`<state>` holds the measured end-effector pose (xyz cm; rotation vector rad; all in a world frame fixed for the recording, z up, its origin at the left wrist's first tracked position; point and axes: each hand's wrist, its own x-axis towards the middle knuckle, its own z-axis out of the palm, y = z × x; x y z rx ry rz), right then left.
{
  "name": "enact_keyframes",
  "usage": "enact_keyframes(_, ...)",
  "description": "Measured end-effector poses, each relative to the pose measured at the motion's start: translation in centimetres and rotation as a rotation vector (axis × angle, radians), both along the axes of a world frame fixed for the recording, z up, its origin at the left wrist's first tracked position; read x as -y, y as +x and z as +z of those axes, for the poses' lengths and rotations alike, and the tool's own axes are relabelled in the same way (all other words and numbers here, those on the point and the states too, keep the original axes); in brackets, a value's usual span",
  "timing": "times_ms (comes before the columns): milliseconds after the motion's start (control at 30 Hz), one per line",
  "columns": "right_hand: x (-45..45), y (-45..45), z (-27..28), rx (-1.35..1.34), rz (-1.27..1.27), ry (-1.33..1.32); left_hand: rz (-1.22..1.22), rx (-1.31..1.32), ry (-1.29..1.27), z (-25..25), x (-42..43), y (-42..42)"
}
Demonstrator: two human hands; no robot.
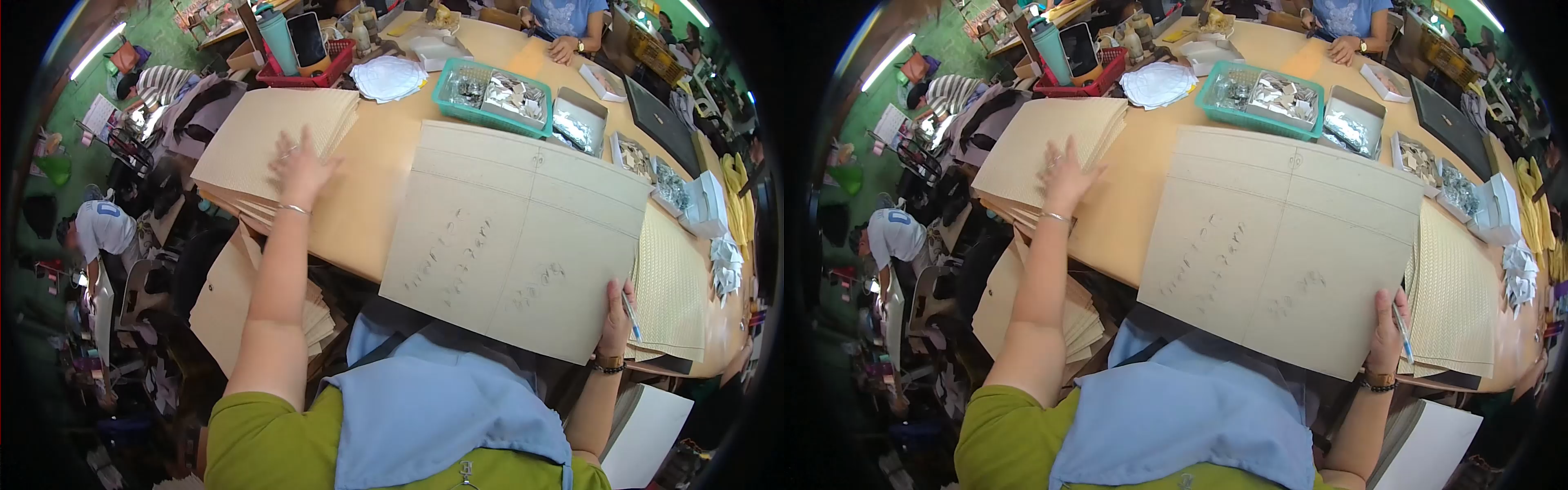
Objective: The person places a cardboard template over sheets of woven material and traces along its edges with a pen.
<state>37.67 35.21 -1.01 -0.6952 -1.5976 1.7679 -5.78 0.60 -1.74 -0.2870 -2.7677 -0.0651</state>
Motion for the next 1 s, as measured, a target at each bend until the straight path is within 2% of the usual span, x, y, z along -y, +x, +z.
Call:
enact_keyframes(100, -1.9, 1.3, -0.5, -0.016, -0.112, 0.100, 0.073, 0.320, -0.175, 1.9, 1.9, -0.3)
enact_keyframes(200, -2.3, 2.0, 1.5, -0.081, -0.169, 0.155, -0.013, 0.327, -0.202, 2.4, 2.2, 0.6)
enact_keyframes(300, -3.4, 2.8, 1.8, -0.135, -0.295, 0.127, -0.078, 0.340, -0.116, 2.5, 3.2, 0.4)
enact_keyframes(400, -4.9, 3.5, 2.4, -0.224, -0.316, 0.127, -0.045, 0.348, -0.088, 3.1, 3.7, -1.0)
enact_keyframes(500, -6.1, 4.4, 2.8, -0.334, -0.356, 0.119, -0.175, 0.363, 0.131, 3.6, 3.1, -0.2)
enact_keyframes(567, -6.5, 4.9, 3.7, -0.379, -0.403, 0.130, -0.454, 0.689, 0.540, 3.0, 1.2, 2.1)
enact_keyframes(633, -7.3, 5.6, 3.9, -0.439, -0.526, 0.103, -0.827, 0.957, 0.844, 2.5, -1.8, 6.2)
enact_keyframes(733, -8.2, 6.7, 5.0, -0.461, -0.632, 0.108, -0.970, 0.665, 0.339, 2.8, -3.6, 8.3)
enact_keyframes(833, -9.0, 8.1, 5.5, -0.477, -0.617, 0.105, -0.853, 0.369, -0.170, 1.5, -3.7, 6.9)
enact_keyframes(867, -9.2, 8.5, 5.6, -0.486, -0.597, 0.097, -0.835, 0.462, -0.174, -0.2, -3.4, 5.7)
enact_keyframes(1000, -8.3, 8.6, 6.6, -0.342, -0.666, 0.112, -0.857, 0.445, -0.124, -2.2, -5.4, 7.7)
